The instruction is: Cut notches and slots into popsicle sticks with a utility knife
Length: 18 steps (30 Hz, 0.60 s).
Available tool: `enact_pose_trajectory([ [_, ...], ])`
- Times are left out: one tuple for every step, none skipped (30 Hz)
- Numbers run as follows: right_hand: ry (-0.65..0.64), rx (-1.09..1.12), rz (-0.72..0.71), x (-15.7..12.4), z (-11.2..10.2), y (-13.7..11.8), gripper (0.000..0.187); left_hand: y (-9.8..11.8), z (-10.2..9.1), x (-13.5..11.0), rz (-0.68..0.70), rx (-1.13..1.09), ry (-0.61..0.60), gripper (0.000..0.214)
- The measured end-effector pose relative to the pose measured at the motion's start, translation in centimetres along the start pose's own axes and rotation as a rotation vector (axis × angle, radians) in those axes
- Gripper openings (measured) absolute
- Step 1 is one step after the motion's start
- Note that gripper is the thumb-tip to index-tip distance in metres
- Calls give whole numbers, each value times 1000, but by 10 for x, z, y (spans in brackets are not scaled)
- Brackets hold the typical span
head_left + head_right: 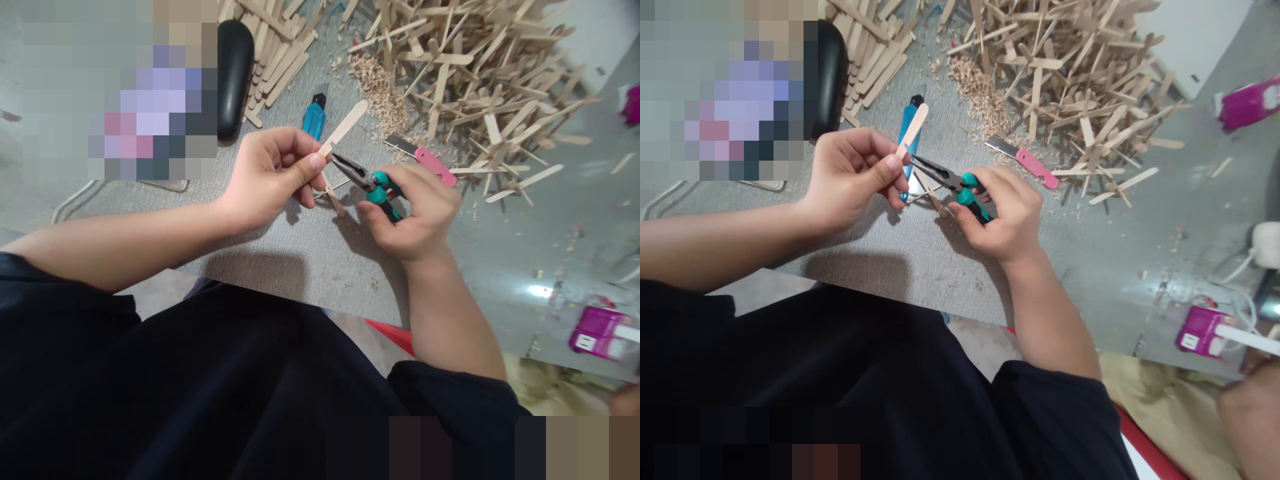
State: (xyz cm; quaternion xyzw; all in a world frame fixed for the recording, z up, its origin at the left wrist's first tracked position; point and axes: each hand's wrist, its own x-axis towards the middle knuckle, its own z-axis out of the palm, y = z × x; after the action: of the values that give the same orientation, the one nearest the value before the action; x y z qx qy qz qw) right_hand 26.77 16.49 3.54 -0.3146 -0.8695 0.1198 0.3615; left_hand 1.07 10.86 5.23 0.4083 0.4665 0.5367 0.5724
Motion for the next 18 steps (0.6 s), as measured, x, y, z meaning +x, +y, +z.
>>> enact_pose_trajectory([
  [-20, -16, 22, -1, -1, 0, 35, -1, 0, 0, 4, -4, -12, 43],
  [-38, -26, 40, -2, -1, 1, 34, -1, -1, 0, 9, -9, -21, 45],
  [-51, -26, 53, -2, -3, 1, 34, -2, -1, 0, 10, -12, -27, 45],
  [-66, -18, 62, -3, -4, 1, 32, -2, -1, 0, 11, -15, -27, 45],
  [-81, -6, 69, -3, -4, 1, 31, -2, -1, 0, 7, -15, -24, 44],
  [-82, 7, 62, -3, -5, 1, 29, -1, 0, 0, 0, -13, -18, 43],
  [-75, 13, 49, -2, -5, 1, 29, -1, 0, 0, -8, -10, -11, 41],
  [-65, 7, 33, -1, -4, 1, 28, -1, 0, 0, -14, -10, -6, 40],
  [-46, -4, 9, 0, -4, 1, 29, -1, 0, 1, -17, -11, -5, 39],
  [-19, -19, -18, 1, -2, 2, 29, -1, 0, 1, -14, -15, -7, 39],
  [4, -33, -39, 1, -1, 2, 29, 0, 1, 1, -10, -15, -9, 39],
  [26, -40, -56, 2, 0, 2, 30, 0, 1, 1, -4, -11, -8, 39],
  [41, -39, -63, 2, 0, 3, 31, 0, 0, 1, -1, -2, -4, 39],
  [52, -30, -63, 2, 1, 3, 31, 0, 0, 1, -1, 13, 3, 39],
  [48, -17, -51, 2, 0, 3, 32, 0, 0, 1, -1, 29, 12, 39],
  [27, -2, -25, 1, 0, 2, 32, 1, 0, 0, 1, 45, 20, 39],
  [3, 15, 4, 0, -1, 2, 32, 1, 0, 0, 6, 57, 26, 39],
  [-23, 34, 29, 0, -2, 2, 31, 1, 0, 0, 15, 66, 29, 39],
])
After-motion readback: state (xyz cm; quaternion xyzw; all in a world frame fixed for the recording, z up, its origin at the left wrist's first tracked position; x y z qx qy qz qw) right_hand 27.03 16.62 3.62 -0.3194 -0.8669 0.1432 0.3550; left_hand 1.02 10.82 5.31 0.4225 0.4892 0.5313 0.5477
